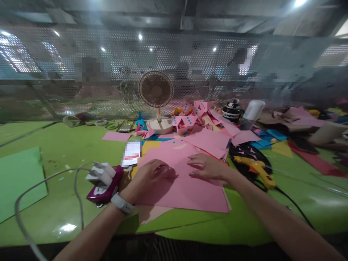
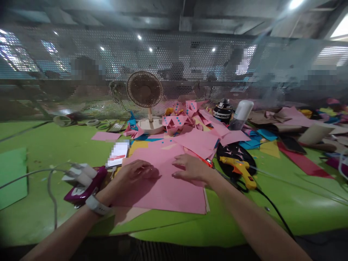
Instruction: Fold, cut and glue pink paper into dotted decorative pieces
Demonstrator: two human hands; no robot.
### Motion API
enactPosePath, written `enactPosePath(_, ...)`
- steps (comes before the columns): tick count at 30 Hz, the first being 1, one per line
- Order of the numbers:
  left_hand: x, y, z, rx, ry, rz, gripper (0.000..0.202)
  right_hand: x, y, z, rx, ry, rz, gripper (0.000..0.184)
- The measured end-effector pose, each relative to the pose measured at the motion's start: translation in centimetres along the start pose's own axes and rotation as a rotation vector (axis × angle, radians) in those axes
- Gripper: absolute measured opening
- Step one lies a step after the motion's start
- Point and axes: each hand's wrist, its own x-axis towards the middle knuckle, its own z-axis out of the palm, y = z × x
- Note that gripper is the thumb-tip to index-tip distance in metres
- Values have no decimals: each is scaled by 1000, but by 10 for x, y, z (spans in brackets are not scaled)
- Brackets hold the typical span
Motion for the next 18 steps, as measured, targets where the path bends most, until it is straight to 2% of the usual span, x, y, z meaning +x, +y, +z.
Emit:
enactPosePath(2,-1,9,-3,-208,9,-113,28,0,-6,-1,-28,-6,10,74)
enactPosePath(5,-1,18,-7,-421,-3,-227,34,1,-15,-2,-42,-28,-2,78)
enactPosePath(11,-3,22,-9,-794,-95,-267,35,0,-17,7,54,-78,24,88)
enactPosePath(14,-3,21,-9,-897,-75,-293,35,-3,-19,8,90,-81,10,81)
enactPosePath(18,0,19,-11,-926,68,-348,33,-3,-22,8,64,-58,-64,68)
